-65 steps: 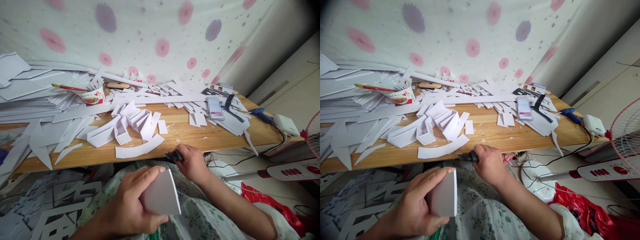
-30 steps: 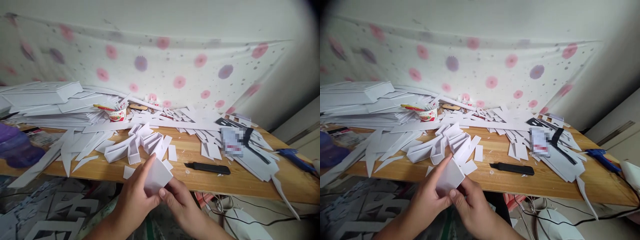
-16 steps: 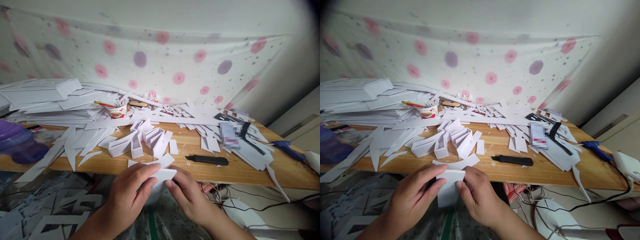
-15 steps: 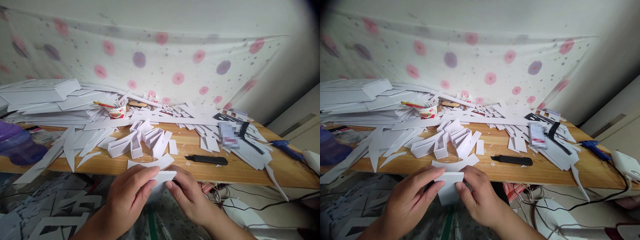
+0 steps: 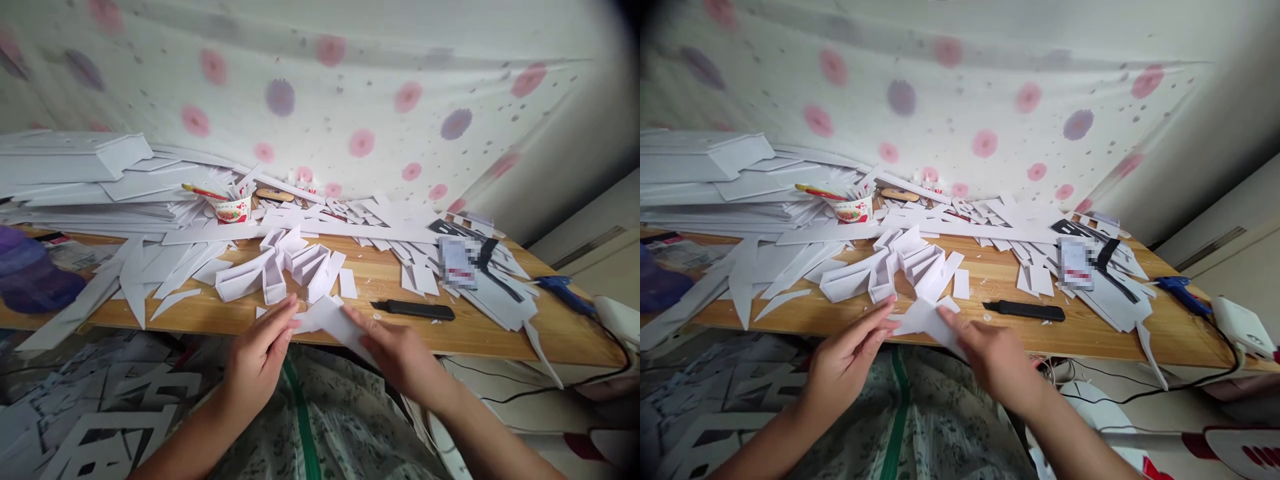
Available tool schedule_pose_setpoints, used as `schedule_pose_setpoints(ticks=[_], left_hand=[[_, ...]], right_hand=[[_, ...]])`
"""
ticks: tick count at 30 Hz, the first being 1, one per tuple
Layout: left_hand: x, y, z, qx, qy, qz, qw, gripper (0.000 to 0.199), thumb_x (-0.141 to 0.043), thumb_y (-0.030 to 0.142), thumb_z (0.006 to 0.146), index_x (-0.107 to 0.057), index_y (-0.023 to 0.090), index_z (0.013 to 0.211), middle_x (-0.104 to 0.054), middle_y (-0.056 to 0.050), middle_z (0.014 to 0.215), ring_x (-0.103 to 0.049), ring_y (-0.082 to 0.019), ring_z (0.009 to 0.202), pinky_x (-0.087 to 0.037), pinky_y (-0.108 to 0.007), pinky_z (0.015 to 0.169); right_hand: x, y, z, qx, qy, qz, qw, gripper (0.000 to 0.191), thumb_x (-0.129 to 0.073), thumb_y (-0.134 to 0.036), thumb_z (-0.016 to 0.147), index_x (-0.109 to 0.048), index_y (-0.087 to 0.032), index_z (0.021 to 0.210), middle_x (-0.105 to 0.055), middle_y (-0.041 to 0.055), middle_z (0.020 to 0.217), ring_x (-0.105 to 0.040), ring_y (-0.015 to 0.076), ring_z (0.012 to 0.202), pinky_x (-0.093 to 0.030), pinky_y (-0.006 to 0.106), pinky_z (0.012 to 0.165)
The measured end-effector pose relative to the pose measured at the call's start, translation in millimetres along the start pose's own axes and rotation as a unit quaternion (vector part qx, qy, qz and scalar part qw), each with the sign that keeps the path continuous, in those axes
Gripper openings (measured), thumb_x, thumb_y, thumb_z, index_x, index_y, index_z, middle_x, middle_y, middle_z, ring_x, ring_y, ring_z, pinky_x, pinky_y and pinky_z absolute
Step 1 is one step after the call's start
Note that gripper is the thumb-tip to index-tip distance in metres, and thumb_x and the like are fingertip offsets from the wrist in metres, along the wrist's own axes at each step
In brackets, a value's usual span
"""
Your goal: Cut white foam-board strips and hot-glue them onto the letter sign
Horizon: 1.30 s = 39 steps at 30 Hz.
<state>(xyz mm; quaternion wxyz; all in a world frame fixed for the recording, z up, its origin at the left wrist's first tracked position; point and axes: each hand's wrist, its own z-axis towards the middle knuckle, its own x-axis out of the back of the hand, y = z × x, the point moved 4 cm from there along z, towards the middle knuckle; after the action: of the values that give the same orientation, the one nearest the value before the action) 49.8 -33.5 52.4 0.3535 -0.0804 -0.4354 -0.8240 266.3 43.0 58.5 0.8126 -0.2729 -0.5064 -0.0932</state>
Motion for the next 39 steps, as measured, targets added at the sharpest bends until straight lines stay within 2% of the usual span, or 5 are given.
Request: schedule_pose_setpoints(ticks=[5,12,23,29,39], left_hand=[[-16.7,-11,-2,0.065,-0.068,0.003,0.996,0.047,-0.046,0.019,0.092,-0.043,0.019,0.139,-0.058,-0.012,0.134,-0.061,-0.021,0.116,-0.049,-0.037,0.102],[-36.5,-28,9,0.103,-0.114,-0.021,0.988,0.059,-0.044,0.014,0.088,-0.031,0.021,0.145,-0.045,-0.012,0.145,-0.049,-0.023,0.129,-0.046,-0.040,0.105],[-34.5,-31,6,0.032,-0.100,0.142,0.984,0.046,-0.045,0.012,0.087,-0.042,0.016,0.132,-0.063,-0.012,0.121,-0.061,-0.024,0.110,-0.053,-0.042,0.092],[-44.0,-24,11,0.010,-0.206,0.254,0.945,0.035,-0.057,0.019,0.084,-0.057,0.020,0.119,-0.059,-0.010,0.124,-0.051,-0.030,0.116,-0.047,-0.049,0.098],[-46.8,-22,17,0.000,-0.244,0.319,0.916,0.037,-0.061,0.022,0.082,-0.060,0.016,0.119,-0.061,-0.008,0.122,-0.053,-0.029,0.111,-0.046,-0.048,0.098]], right_hand=[[19,25,8,-0.033,-0.054,-0.218,0.974,0.062,-0.046,-0.013,0.089,-0.032,-0.027,0.148,-0.064,-0.0005,0.069,-0.055,0.0135,0.052,-0.037,0.023,0.046],[6,15,39,0.022,-0.105,-0.322,0.941,0.078,-0.050,-0.005,0.074,-0.034,-0.028,0.147,-0.061,-0.0028,0.064,-0.049,0.0130,0.046,-0.018,0.029,0.043],[-2,2,34,0.032,-0.129,-0.324,0.937,0.081,-0.049,-0.002,0.077,-0.023,-0.028,0.150,-0.056,-0.0054,0.066,-0.053,0.0122,0.052,-0.022,0.029,0.047],[14,16,21,-0.010,-0.075,-0.284,0.956,0.080,-0.048,-0.003,0.080,-0.019,-0.028,0.150,-0.053,-0.0062,0.066,-0.054,0.0122,0.053,-0.027,0.026,0.048],[9,25,-2,-0.048,-0.037,-0.223,0.973,0.072,-0.043,-0.005,0.086,-0.020,-0.029,0.150,-0.057,-0.0047,0.068,-0.055,0.0126,0.054,-0.032,0.024,0.050]])
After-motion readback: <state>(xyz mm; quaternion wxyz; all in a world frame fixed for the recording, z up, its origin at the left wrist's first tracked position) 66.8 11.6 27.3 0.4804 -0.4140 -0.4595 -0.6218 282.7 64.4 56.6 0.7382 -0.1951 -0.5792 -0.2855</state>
